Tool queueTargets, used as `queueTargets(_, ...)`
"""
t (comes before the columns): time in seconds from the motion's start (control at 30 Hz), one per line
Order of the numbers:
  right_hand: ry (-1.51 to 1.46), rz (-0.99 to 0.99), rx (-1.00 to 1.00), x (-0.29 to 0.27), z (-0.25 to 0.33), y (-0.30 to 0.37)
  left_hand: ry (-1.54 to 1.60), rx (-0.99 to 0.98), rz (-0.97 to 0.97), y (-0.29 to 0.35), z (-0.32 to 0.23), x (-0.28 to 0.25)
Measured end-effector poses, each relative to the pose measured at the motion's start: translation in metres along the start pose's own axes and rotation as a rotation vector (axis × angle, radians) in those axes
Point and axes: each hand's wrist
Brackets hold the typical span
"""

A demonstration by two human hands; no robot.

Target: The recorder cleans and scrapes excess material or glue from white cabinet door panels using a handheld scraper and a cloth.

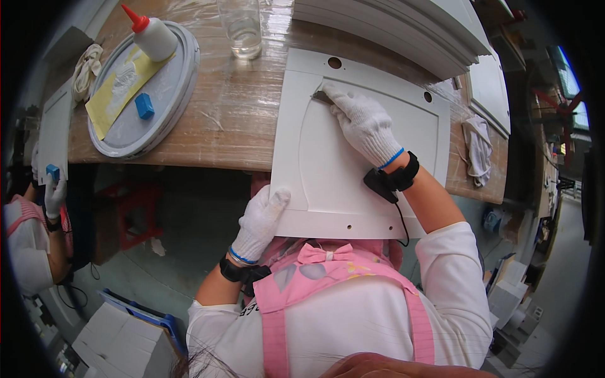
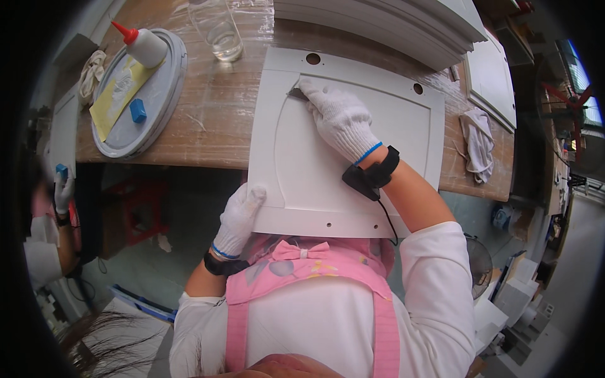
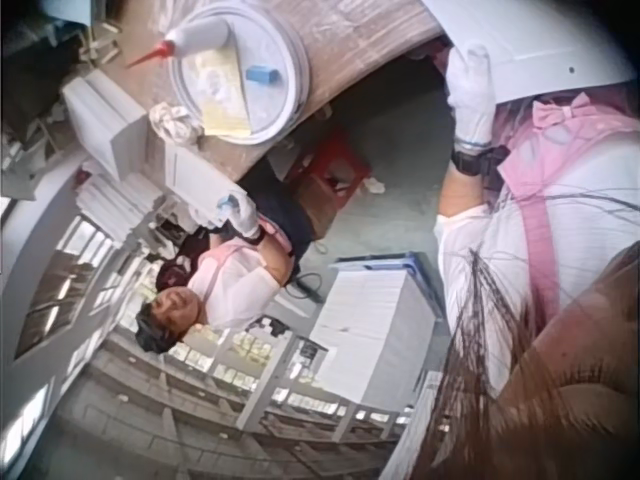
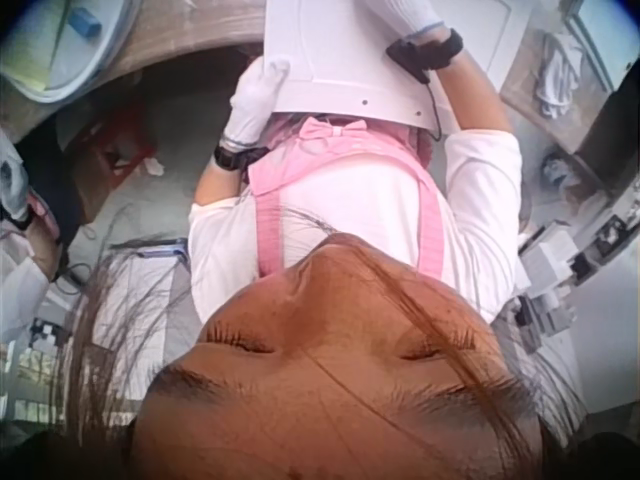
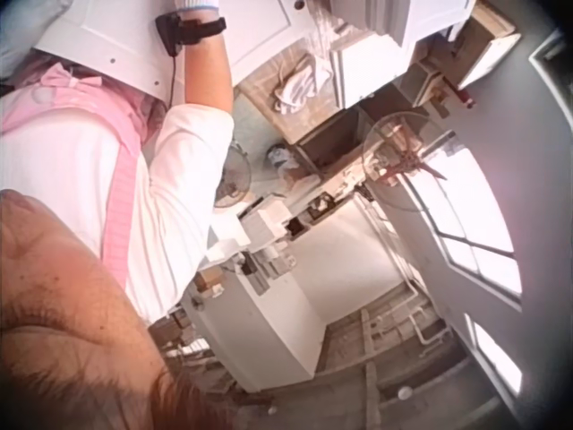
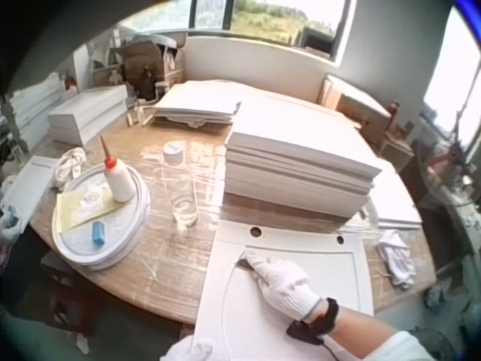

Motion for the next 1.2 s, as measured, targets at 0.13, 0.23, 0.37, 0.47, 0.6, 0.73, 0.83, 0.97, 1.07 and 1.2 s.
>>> queueTargets(0.13,0.001,-0.026,-0.025,0.001,0.000,0.002,-0.012,0.012,-0.019,0.000,0.002,0.001)
queueTargets(0.23,0.003,0.005,-0.025,0.003,-0.002,0.002,0.010,0.019,-0.017,-0.001,0.004,0.001)
queueTargets(0.37,-0.018,0.012,-0.014,0.000,0.002,0.005,-0.004,0.003,-0.011,0.000,0.003,0.002)
queueTargets(0.47,-0.003,0.030,-0.010,-0.001,0.002,0.006,-0.010,0.005,-0.003,-0.002,0.007,0.001)
queueTargets(0.6,-0.024,0.048,-0.064,0.000,0.006,0.008,-0.001,0.018,-0.011,-0.002,0.004,0.000)
queueTargets(0.73,-0.052,0.022,-0.107,-0.002,0.008,0.015,-0.012,0.010,0.004,-0.004,0.008,-0.002)
queueTargets(0.83,-0.115,0.086,-0.102,-0.002,0.010,0.020,-0.005,-0.002,0.001,-0.003,0.006,0.000)
queueTargets(0.97,-0.263,-0.019,-0.197,-0.001,0.008,0.027,-0.009,-0.003,0.007,0.000,0.001,-0.001)
queueTargets(1.07,-0.417,0.089,-0.076,-0.007,0.014,0.026,-0.134,0.005,-0.003,-0.001,0.005,-0.011)
queueTargets(1.2,-0.525,0.093,-0.017,-0.007,0.026,0.032,-0.311,0.189,-0.259,0.005,-0.009,-0.018)
Point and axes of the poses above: each hand's wrist, its own y-axis away from the middle knuckle, its own x-axis out of the palm, z = x × y, and after that the axes turned 4 degrees about -y, right-handed
